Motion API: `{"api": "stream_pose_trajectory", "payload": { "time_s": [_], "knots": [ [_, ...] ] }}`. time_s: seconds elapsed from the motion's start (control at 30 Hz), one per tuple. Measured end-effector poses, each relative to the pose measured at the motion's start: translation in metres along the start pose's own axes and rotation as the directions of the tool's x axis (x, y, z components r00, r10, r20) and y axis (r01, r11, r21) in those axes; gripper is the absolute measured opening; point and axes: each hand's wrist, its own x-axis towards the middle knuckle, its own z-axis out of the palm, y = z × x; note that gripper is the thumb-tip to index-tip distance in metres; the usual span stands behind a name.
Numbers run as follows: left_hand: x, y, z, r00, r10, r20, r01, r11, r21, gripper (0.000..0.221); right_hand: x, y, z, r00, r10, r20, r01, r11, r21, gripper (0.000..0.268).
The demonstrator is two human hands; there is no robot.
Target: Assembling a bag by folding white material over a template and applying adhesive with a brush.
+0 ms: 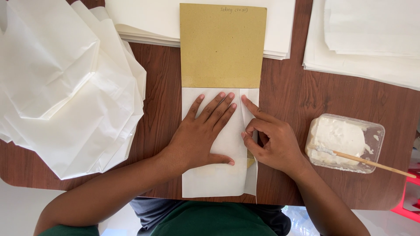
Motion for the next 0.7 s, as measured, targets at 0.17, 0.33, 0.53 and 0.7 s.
{"api": "stream_pose_trajectory", "payload": {
  "time_s": [0.17, 0.33, 0.53, 0.7],
  "knots": [
    [0.0, 0.0, 0.0, 1.0, 0.0, 0.003, 0.0, 1.0, -0.007, 0.129, 0.001, -0.006, 0.0, 1.0, -0.017, -0.007, 0.017, 0.999, -0.036, 0.019],
    [0.0, 0.0, 0.001, 1.0, 0.009, 0.007, -0.009, 1.0, 0.008, 0.13, 0.002, -0.011, 0.001, 0.999, -0.032, -0.036, 0.029, 0.998, -0.06, 0.02],
    [0.0, 0.002, -0.001, 1.0, 0.0, 0.012, 0.0, 1.0, 0.007, 0.129, 0.002, -0.013, 0.002, 0.997, -0.041, -0.06, 0.037, 0.996, -0.081, 0.021],
    [0.001, 0.002, -0.001, 1.0, -0.008, 0.028, 0.007, 1.0, 0.018, 0.13, 0.003, -0.016, 0.001, 0.998, -0.038, -0.059, 0.032, 0.995, -0.09, 0.021]
  ]
}}
